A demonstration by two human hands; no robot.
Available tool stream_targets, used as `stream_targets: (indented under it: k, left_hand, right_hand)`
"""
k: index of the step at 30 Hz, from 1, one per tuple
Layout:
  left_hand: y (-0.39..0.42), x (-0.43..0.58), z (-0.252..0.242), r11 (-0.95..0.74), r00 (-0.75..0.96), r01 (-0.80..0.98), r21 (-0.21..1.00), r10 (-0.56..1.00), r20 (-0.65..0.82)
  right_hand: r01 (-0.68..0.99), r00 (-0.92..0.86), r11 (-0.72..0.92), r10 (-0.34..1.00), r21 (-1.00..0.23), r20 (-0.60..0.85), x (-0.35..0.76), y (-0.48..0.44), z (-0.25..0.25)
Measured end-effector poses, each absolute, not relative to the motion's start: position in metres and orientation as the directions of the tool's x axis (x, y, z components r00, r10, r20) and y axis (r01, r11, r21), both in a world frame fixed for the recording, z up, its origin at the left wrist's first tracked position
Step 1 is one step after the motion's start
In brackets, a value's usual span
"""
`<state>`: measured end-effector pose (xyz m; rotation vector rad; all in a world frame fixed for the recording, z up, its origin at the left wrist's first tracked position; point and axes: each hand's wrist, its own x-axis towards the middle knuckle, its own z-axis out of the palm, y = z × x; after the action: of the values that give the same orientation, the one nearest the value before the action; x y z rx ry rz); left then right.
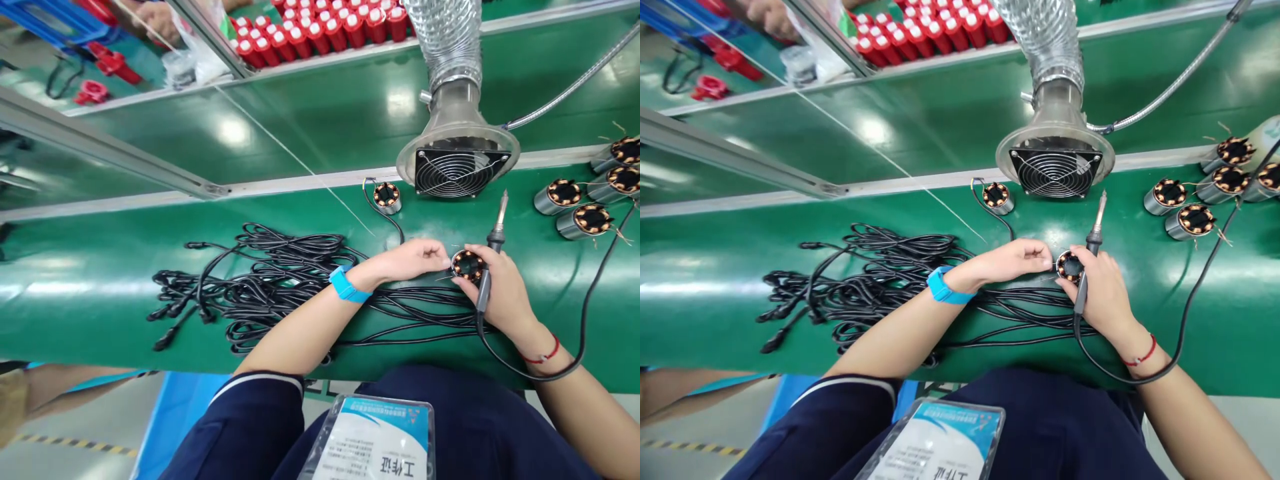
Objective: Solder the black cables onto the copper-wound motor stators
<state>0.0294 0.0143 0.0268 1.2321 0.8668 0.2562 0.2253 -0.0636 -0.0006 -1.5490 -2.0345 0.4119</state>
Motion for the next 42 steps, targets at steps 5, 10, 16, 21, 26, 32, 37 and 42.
stream_targets:
  k: [5,10,16,21,26,32,37,42]
  left_hand:
    - [0.012,0.031,0.025,0.363,0.689,0.236,0.901,0.591,-0.419]
    - [0.008,0.039,0.022,0.413,0.682,0.151,0.898,0.614,-0.397]
    - [0.011,0.028,0.028,0.268,0.774,0.254,0.929,0.52,-0.361]
    - [0.009,0.029,0.025,0.285,0.792,0.217,0.934,0.508,-0.339]
    - [0.001,0.037,0.023,0.293,0.753,0.258,0.921,0.536,-0.381]
    - [-0.027,0.041,0.03,-0.501,0.763,0.612,0.611,0.578,-0.29]
    - [-0.048,0.044,0.032,-0.723,0.821,0.551,0.418,0.559,-0.116]
    - [-0.061,0.035,0.037,-0.832,0.91,0.396,0.388,0.412,-0.047]
  right_hand:
    - [0.789,-0.22,0.335,0.937,-0.514,0.272,0.223,-0.064,0.001]
    - [0.824,-0.228,0.327,0.939,-0.463,0.257,0.225,-0.063,0.002]
    - [0.849,-0.128,0.256,0.948,-0.462,0.291,0.23,-0.064,-0.001]
    - [0.877,-0.162,0.26,0.951,-0.403,0.262,0.225,-0.064,0.002]
    - [0.861,-0.179,0.269,0.955,-0.432,0.238,0.231,-0.059,0.002]
    - [0.704,-0.059,0.273,0.943,-0.656,0.328,0.257,-0.06,-0.007]
    - [0.622,0.058,0.345,0.875,-0.703,0.481,0.272,-0.06,-0.013]
    - [0.622,0.112,0.407,0.799,-0.669,0.59,0.279,-0.052,-0.017]
